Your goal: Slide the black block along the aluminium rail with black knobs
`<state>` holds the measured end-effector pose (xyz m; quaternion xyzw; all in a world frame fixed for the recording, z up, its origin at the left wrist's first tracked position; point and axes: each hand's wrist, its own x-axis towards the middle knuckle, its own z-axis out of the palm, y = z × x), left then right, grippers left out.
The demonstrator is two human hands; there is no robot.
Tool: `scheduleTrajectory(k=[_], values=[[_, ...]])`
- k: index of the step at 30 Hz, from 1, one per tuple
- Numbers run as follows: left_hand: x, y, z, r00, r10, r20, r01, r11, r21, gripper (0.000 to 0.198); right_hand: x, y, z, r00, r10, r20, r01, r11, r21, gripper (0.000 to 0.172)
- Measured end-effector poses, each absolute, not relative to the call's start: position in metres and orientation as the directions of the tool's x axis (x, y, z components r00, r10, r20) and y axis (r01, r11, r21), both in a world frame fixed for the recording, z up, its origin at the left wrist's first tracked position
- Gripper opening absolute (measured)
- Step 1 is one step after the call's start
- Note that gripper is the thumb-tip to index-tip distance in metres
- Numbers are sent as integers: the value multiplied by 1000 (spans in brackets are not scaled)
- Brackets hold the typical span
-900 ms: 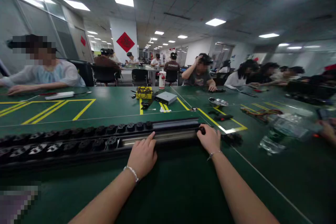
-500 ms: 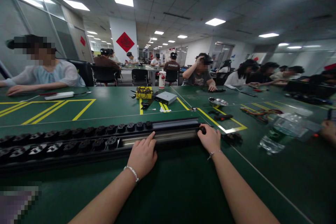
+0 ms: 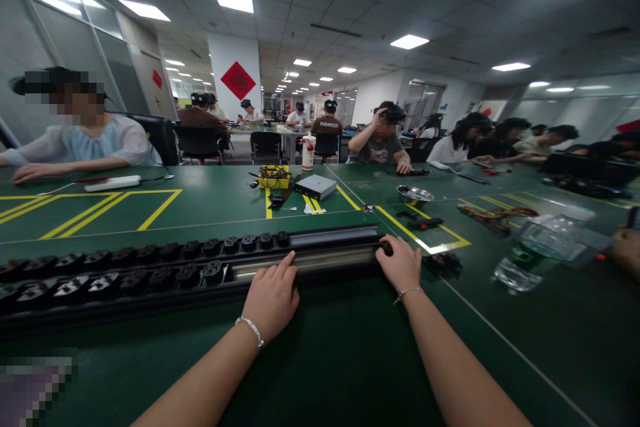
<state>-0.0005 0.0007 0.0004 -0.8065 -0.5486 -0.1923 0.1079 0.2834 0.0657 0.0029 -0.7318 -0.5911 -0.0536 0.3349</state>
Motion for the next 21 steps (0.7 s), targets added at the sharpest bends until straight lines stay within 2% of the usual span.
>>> scheduleTrajectory(k=[21], values=[[-1,1,1,320,848,422,926,-374,48,31,286,67,2,300,834,462,898,-85,-431,30]])
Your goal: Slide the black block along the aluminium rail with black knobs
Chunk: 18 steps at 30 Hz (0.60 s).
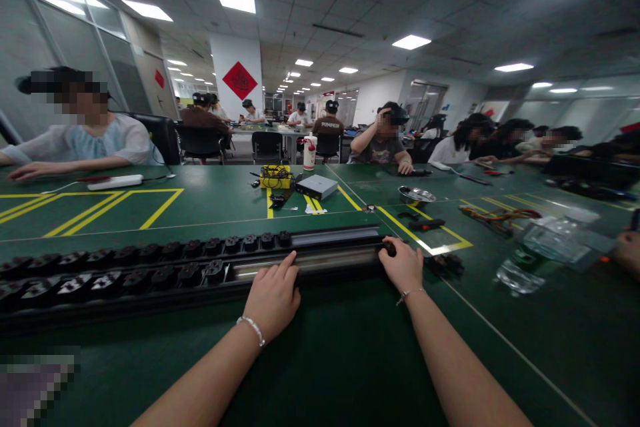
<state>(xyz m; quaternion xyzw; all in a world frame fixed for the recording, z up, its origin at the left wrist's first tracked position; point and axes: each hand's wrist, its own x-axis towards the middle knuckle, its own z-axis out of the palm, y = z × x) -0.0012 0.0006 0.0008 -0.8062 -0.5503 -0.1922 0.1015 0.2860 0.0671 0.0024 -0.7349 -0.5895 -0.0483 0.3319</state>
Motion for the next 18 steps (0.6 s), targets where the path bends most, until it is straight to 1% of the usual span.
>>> scheduleTrajectory(k=[18], values=[[-1,-1,2,317,852,415,927,-371,53,31,288,68,0,314,826,468,894,-92,-438,32]])
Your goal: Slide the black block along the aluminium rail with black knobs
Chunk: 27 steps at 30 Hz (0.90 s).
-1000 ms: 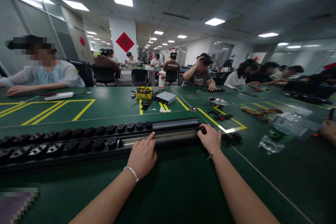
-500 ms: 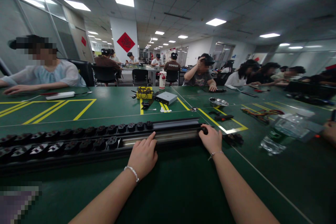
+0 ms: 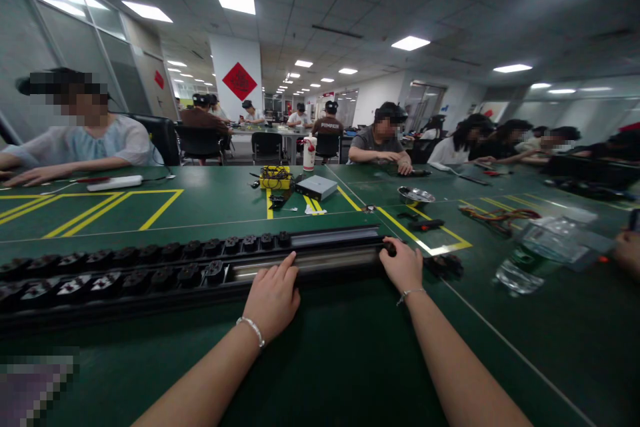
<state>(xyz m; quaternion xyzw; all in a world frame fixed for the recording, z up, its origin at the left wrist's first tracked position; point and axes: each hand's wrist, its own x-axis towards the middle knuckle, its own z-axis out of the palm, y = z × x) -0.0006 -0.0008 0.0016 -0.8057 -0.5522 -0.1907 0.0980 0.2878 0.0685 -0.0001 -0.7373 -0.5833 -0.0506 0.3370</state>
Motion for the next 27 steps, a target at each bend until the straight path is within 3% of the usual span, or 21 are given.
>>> scheduleTrajectory(k=[27], values=[[0,-1,2,313,857,410,926,-371,68,32,289,68,-1,311,817,485,913,-114,-392,32]])
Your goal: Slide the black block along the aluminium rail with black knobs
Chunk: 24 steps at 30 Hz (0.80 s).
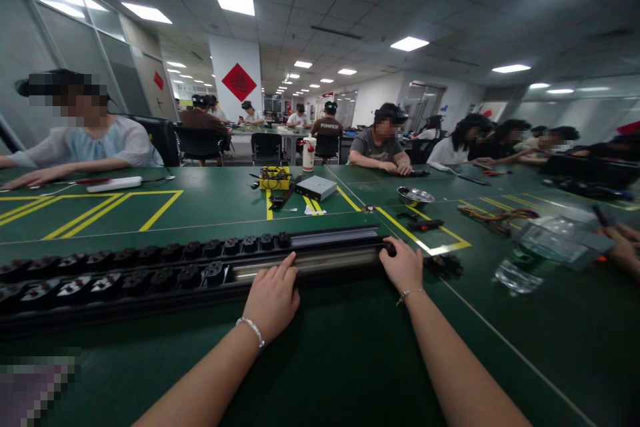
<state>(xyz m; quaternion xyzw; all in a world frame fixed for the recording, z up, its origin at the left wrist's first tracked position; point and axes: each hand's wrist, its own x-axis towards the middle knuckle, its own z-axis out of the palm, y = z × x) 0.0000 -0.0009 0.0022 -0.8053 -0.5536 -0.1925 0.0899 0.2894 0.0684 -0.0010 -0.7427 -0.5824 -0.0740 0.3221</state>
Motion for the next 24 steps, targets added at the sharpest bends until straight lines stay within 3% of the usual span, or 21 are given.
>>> scheduleTrajectory(k=[24], values=[[-1,-2,4,315,864,393,926,-370,70,32,292,71,-2,306,815,492,908,-94,-408,34]])
